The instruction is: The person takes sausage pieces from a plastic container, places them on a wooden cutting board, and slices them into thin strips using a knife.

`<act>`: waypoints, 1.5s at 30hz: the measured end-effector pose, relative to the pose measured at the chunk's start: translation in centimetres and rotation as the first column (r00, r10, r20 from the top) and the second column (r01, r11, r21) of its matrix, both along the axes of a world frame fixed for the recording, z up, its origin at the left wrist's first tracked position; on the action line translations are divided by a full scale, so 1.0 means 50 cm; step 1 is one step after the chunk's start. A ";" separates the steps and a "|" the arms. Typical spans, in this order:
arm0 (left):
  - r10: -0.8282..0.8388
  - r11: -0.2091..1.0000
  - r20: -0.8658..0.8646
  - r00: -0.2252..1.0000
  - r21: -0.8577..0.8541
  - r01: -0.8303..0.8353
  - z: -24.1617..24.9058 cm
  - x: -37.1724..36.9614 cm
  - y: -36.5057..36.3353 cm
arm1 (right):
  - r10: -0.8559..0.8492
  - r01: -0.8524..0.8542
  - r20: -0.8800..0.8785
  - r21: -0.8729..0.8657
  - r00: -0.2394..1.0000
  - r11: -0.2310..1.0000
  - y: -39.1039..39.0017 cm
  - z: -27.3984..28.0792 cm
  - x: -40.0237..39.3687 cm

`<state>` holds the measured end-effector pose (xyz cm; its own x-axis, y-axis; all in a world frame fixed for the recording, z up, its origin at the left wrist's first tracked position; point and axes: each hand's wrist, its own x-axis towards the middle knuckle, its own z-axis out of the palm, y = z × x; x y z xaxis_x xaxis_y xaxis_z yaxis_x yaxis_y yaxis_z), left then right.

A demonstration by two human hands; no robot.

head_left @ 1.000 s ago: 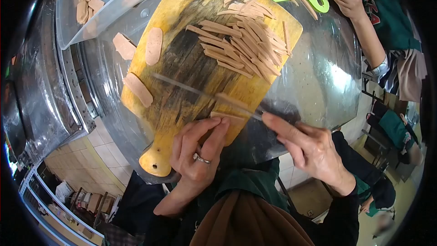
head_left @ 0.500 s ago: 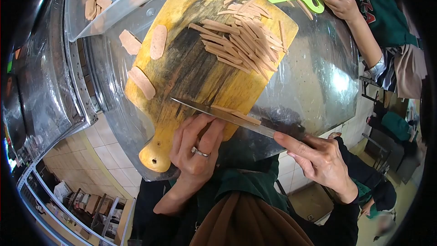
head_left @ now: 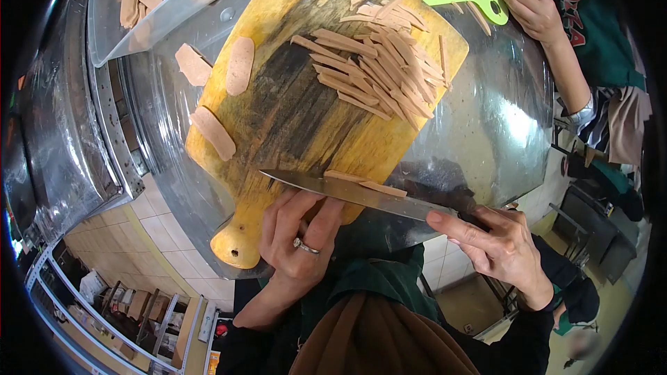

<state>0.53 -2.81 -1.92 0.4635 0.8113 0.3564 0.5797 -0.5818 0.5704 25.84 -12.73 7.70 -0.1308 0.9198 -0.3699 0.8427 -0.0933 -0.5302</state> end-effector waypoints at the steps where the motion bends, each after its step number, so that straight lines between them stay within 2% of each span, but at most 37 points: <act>1: -0.010 1.000 -0.002 1.000 -0.004 0.010 0.001 -0.002 0.001 | -0.010 0.010 -0.007 0.019 1.000 1.000 -0.002 -0.004 0.000; 8: -0.034 0.999 -0.005 0.999 -0.020 0.034 0.004 -0.006 0.002 | -0.020 0.021 -0.026 0.038 0.999 0.999 -0.004 -0.011 0.001; 15: -0.042 0.998 -0.007 0.999 -0.040 0.042 0.009 -0.003 0.004 | -0.006 0.002 -0.064 -0.051 0.998 0.999 0.020 -0.013 0.003; 18: -0.025 0.999 0.000 1.000 -0.041 0.025 0.009 -0.001 0.004 | 0.026 -0.027 -0.086 -0.008 0.996 1.000 0.042 -0.030 -0.004; 24: -0.022 0.999 0.042 0.999 -0.028 0.023 0.010 0.009 0.009 | -0.125 0.151 -0.267 0.079 0.956 0.985 0.078 -0.073 -0.011; 27: -0.010 1.000 0.098 0.995 0.002 0.010 0.000 0.010 0.011 | -0.199 0.192 -0.297 -0.055 0.934 0.980 0.103 -0.052 0.000; 28: 0.006 1.000 0.141 0.990 -0.023 -0.003 -0.003 0.007 0.009 | -0.258 0.221 -0.318 -0.151 0.912 0.964 0.114 -0.035 -0.001; 30: 0.041 0.997 0.227 0.973 -0.074 -0.025 -0.007 0.002 0.007 | -0.266 0.243 -0.314 -0.111 0.911 0.964 0.111 -0.031 -0.005; 32: 0.109 0.982 0.258 0.960 -0.175 -0.065 0.004 -0.006 -0.002 | -0.168 0.212 -0.257 0.155 0.952 0.965 0.083 -0.061 -0.009; 33: 0.142 0.971 0.269 0.953 -0.224 -0.081 0.008 -0.010 -0.003 | -0.155 0.215 -0.298 0.180 0.942 0.960 0.074 -0.063 -0.011; 34: 0.112 0.982 0.245 0.963 -0.176 -0.070 0.010 -0.013 -0.002 | -0.141 0.219 -0.338 0.204 0.930 0.954 0.067 -0.061 -0.016; 36: 0.058 0.996 0.191 0.980 -0.084 -0.043 0.009 -0.017 -0.001 | -0.218 0.254 -0.376 0.049 0.901 0.966 0.054 -0.020 -0.031; 38: 0.038 0.996 0.154 0.987 -0.081 -0.026 0.011 -0.017 -0.007 | -0.209 0.213 -0.276 -0.015 0.938 0.977 0.034 -0.015 -0.033; 43: 0.029 0.999 0.099 0.995 -0.024 -0.027 0.007 -0.006 -0.011 | -0.218 0.190 -0.218 -0.140 0.951 0.972 0.014 0.008 -0.045; 45: 0.023 0.999 0.084 0.996 -0.025 -0.021 0.008 -0.004 -0.013 | -0.197 0.181 -0.198 -0.095 0.960 0.979 0.003 -0.002 -0.047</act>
<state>0.33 -3.46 -1.54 0.4149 0.8298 0.3734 0.5415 -0.5549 0.6316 23.52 -12.61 7.63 -0.0374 0.9055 -0.4226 0.6796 -0.2871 -0.6751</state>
